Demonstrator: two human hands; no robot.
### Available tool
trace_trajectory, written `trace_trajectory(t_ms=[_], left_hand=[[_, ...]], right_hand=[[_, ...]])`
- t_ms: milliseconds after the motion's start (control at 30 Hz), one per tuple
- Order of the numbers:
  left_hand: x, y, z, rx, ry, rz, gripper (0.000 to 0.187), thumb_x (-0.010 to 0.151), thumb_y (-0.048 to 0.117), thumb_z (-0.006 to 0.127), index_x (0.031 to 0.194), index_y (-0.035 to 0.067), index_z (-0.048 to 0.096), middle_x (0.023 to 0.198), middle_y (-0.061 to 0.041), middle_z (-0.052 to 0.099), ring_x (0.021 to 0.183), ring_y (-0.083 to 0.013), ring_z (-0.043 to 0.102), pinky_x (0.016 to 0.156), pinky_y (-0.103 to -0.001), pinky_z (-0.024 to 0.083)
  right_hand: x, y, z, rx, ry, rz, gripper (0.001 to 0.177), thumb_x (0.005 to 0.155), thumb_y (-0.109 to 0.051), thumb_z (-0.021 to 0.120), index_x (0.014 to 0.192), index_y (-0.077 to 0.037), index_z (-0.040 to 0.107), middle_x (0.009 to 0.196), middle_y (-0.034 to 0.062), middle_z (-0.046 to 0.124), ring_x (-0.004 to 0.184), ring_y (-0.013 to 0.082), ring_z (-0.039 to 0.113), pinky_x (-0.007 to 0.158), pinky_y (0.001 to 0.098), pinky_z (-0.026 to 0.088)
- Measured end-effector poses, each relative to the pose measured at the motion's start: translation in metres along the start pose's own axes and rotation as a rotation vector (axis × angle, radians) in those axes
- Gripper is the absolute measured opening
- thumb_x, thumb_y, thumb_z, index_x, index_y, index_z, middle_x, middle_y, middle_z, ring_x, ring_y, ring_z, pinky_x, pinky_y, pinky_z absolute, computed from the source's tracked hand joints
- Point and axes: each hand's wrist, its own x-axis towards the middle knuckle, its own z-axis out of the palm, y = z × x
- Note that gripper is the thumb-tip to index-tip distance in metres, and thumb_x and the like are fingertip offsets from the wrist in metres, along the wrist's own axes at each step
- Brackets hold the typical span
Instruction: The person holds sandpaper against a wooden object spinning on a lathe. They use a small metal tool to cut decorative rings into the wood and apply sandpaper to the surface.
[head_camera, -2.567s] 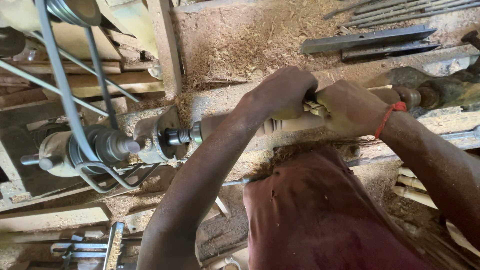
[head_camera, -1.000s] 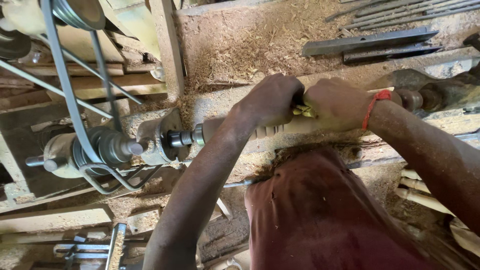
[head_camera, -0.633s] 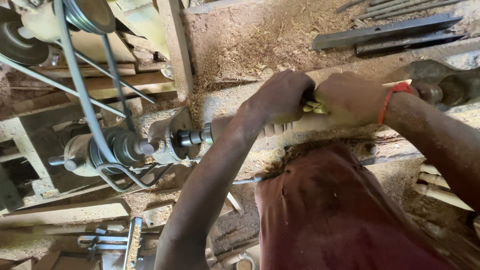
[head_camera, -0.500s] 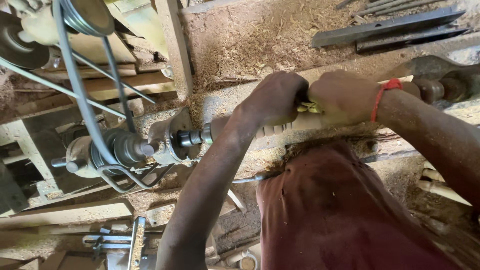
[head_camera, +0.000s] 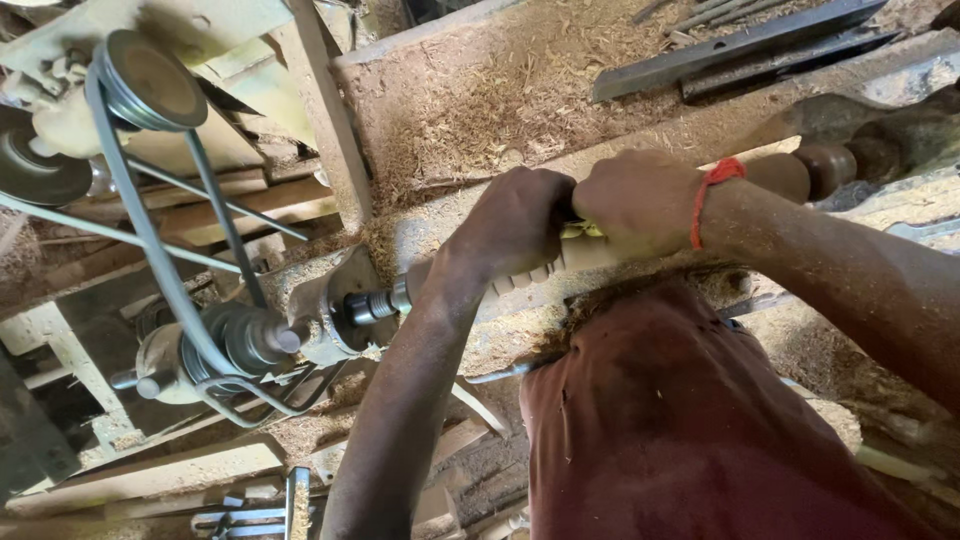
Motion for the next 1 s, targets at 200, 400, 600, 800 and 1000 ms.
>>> trace_trajectory(t_ms=[200,400,600,800,1000], left_hand=[[0.015,0.005,0.003,0.112,0.056,0.118,0.012,0.084,0.002,0.073,0.096,0.006,0.076,0.091,-0.009,0.079,0.083,-0.0210,0.076,0.087,-0.041,0.061],[0.031,-0.005,0.014,0.059,0.010,0.125,0.019,0.084,0.012,0.080,0.101,0.007,0.073,0.090,-0.007,0.075,0.081,-0.0212,0.072,0.082,-0.035,0.058],[0.048,-0.006,0.022,0.103,0.030,0.185,0.023,0.078,0.018,0.085,0.097,0.008,0.075,0.089,-0.007,0.077,0.081,-0.0207,0.072,0.084,-0.037,0.056],[0.066,-0.009,0.034,0.181,0.041,0.256,0.028,0.078,0.027,0.089,0.090,0.007,0.073,0.085,-0.009,0.074,0.081,-0.0235,0.067,0.083,-0.041,0.054],[0.071,-0.007,0.040,0.192,0.074,0.337,0.028,0.079,0.029,0.086,0.090,0.009,0.070,0.084,-0.008,0.072,0.078,-0.0214,0.067,0.081,-0.040,0.056]], right_hand=[[-0.005,0.014,0.006,0.050,0.005,0.047,0.049,0.089,-0.052,0.066,0.092,-0.004,0.077,0.080,0.0140,0.077,0.073,0.0281,0.076,0.080,0.0438,0.062],[-0.010,0.026,0.014,0.051,0.042,0.019,0.087,0.076,-0.084,0.055,0.080,0.001,0.073,0.071,0.0177,0.071,0.069,0.0307,0.072,0.075,0.0480,0.060],[-0.012,0.038,0.021,0.079,-0.013,0.094,0.088,0.074,-0.085,0.055,0.076,0.001,0.072,0.065,0.0175,0.071,0.062,0.0301,0.072,0.070,0.0472,0.061],[-0.014,0.051,0.036,0.061,0.178,0.044,0.044,0.083,-0.047,0.069,0.078,-0.004,0.076,0.069,0.0153,0.072,0.065,0.0291,0.070,0.070,0.0506,0.058],[-0.026,0.050,0.033,0.156,0.206,0.011,0.056,0.084,-0.062,0.073,0.103,-0.010,0.075,0.084,0.0159,0.073,0.073,0.0303,0.072,0.076,0.0464,0.058]])
